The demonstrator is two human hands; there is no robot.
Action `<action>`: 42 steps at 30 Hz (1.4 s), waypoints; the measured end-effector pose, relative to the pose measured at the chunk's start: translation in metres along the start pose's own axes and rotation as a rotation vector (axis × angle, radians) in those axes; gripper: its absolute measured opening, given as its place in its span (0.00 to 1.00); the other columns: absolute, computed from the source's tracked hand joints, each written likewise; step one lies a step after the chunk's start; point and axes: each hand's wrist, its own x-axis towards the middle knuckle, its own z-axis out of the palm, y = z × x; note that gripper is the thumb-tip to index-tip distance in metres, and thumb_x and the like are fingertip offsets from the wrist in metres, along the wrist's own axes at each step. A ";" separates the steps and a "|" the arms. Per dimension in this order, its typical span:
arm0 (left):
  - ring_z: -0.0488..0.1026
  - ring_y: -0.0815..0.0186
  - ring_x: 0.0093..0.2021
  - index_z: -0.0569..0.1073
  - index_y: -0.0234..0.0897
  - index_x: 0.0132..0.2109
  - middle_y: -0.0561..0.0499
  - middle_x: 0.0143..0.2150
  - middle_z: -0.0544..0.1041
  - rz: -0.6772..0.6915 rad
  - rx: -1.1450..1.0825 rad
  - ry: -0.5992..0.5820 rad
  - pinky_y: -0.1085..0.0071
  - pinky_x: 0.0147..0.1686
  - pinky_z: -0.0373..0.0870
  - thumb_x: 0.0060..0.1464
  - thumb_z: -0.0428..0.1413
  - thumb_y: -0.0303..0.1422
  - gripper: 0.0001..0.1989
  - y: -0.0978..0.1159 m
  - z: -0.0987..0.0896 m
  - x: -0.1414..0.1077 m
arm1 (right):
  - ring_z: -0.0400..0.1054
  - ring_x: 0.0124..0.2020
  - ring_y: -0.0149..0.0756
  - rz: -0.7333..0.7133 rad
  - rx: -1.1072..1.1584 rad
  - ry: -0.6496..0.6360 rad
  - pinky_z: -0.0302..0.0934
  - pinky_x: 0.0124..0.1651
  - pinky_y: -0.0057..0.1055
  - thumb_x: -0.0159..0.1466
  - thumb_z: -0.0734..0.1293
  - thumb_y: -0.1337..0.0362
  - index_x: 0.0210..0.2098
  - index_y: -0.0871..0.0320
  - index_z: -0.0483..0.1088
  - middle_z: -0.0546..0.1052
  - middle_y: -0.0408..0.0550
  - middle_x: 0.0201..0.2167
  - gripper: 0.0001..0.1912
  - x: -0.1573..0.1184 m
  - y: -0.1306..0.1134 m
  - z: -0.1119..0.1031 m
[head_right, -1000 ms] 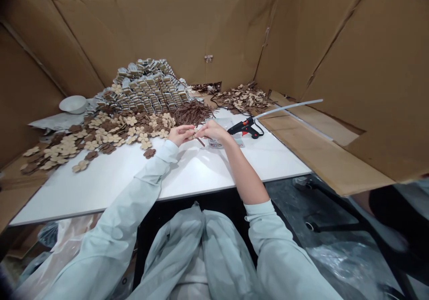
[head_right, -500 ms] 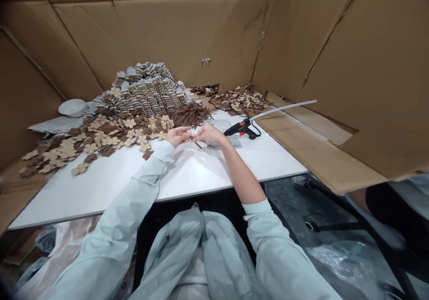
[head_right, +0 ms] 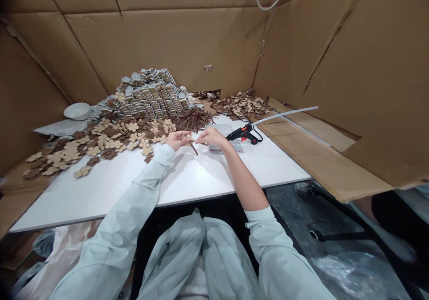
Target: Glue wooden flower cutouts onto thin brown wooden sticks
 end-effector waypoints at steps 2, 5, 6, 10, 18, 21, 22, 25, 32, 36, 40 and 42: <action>0.70 0.69 0.25 0.72 0.28 0.34 0.52 0.23 0.73 -0.004 0.015 0.005 0.66 0.34 0.69 0.32 0.60 0.23 0.15 0.001 0.000 -0.001 | 0.50 0.17 0.24 -0.007 -0.021 0.014 0.46 0.22 0.25 0.45 0.66 0.59 0.26 0.68 0.74 0.63 0.41 0.12 0.16 0.001 0.000 0.000; 0.70 0.70 0.24 0.71 0.28 0.33 0.52 0.21 0.73 0.000 0.047 0.019 0.68 0.32 0.69 0.34 0.59 0.23 0.13 0.003 0.001 -0.004 | 0.53 0.19 0.25 -0.005 -0.070 0.038 0.48 0.23 0.25 0.45 0.66 0.59 0.25 0.67 0.74 0.66 0.42 0.14 0.15 0.002 0.001 0.001; 0.70 0.70 0.23 0.71 0.27 0.34 0.52 0.21 0.72 0.006 0.067 0.019 0.68 0.31 0.69 0.34 0.59 0.22 0.13 0.003 0.001 -0.004 | 0.54 0.20 0.26 0.005 -0.093 0.044 0.49 0.23 0.25 0.45 0.66 0.60 0.25 0.67 0.74 0.67 0.43 0.15 0.15 0.002 0.000 0.001; 0.68 0.72 0.20 0.71 0.27 0.36 0.53 0.19 0.71 0.058 0.194 -0.015 0.71 0.27 0.68 0.36 0.58 0.24 0.14 0.001 -0.001 -0.005 | 0.59 0.22 0.28 0.044 -0.145 0.005 0.53 0.25 0.25 0.45 0.67 0.62 0.26 0.66 0.74 0.72 0.46 0.19 0.13 0.001 -0.002 0.003; 0.64 0.74 0.18 0.71 0.28 0.39 0.56 0.15 0.68 0.136 0.303 -0.062 0.77 0.19 0.62 0.36 0.59 0.28 0.18 -0.003 -0.003 -0.005 | 0.66 0.24 0.30 -0.017 0.174 -0.033 0.60 0.29 0.25 0.43 0.69 0.66 0.28 0.65 0.72 0.74 0.47 0.22 0.12 0.003 -0.003 0.016; 0.64 0.74 0.17 0.71 0.29 0.40 0.57 0.15 0.67 0.124 0.311 -0.071 0.78 0.19 0.61 0.35 0.59 0.27 0.19 -0.004 -0.003 -0.005 | 0.64 0.20 0.28 0.027 0.214 0.011 0.59 0.26 0.25 0.41 0.70 0.66 0.22 0.65 0.72 0.73 0.45 0.17 0.09 0.003 -0.003 0.019; 0.64 0.74 0.17 0.71 0.29 0.40 0.57 0.16 0.68 0.107 0.302 -0.071 0.77 0.20 0.61 0.34 0.59 0.27 0.19 -0.004 -0.003 -0.005 | 0.64 0.19 0.28 0.050 0.230 0.024 0.59 0.25 0.25 0.40 0.70 0.66 0.21 0.65 0.71 0.72 0.45 0.16 0.09 0.003 -0.003 0.020; 0.67 0.72 0.21 0.70 0.29 0.40 0.56 0.18 0.69 0.000 0.205 -0.096 0.73 0.26 0.65 0.31 0.61 0.28 0.22 -0.001 -0.004 -0.005 | 0.63 0.18 0.28 0.121 0.267 0.042 0.58 0.23 0.25 0.38 0.71 0.66 0.18 0.64 0.71 0.71 0.44 0.14 0.08 0.003 -0.003 0.020; 0.69 0.72 0.26 0.71 0.31 0.32 0.51 0.25 0.73 -0.238 -0.130 -0.158 0.69 0.36 0.67 0.31 0.63 0.37 0.19 0.011 -0.004 -0.010 | 0.62 0.17 0.26 0.190 0.364 0.053 0.57 0.22 0.24 0.37 0.71 0.65 0.17 0.64 0.70 0.70 0.43 0.14 0.09 -0.001 -0.009 0.013; 0.70 0.71 0.26 0.70 0.32 0.33 0.53 0.24 0.73 -0.248 -0.111 -0.082 0.68 0.35 0.68 0.26 0.65 0.30 0.20 0.010 0.000 -0.012 | 0.63 0.19 0.27 0.175 0.383 0.061 0.58 0.24 0.24 0.37 0.71 0.65 0.18 0.64 0.71 0.71 0.44 0.15 0.10 -0.002 -0.010 0.014; 0.70 0.70 0.23 0.69 0.30 0.36 0.54 0.21 0.72 -0.137 -0.111 -0.041 0.67 0.31 0.68 0.26 0.64 0.28 0.23 0.005 0.004 -0.012 | 0.65 0.20 0.28 0.186 0.430 0.033 0.59 0.25 0.25 0.36 0.72 0.65 0.20 0.65 0.71 0.72 0.45 0.16 0.12 -0.001 -0.008 0.014; 0.69 0.70 0.21 0.69 0.29 0.36 0.54 0.20 0.71 -0.055 -0.097 -0.033 0.68 0.29 0.68 0.26 0.64 0.29 0.24 0.003 0.005 -0.011 | 0.66 0.21 0.29 0.189 0.456 0.024 0.59 0.26 0.25 0.36 0.73 0.65 0.21 0.65 0.71 0.72 0.46 0.17 0.13 -0.001 -0.009 0.014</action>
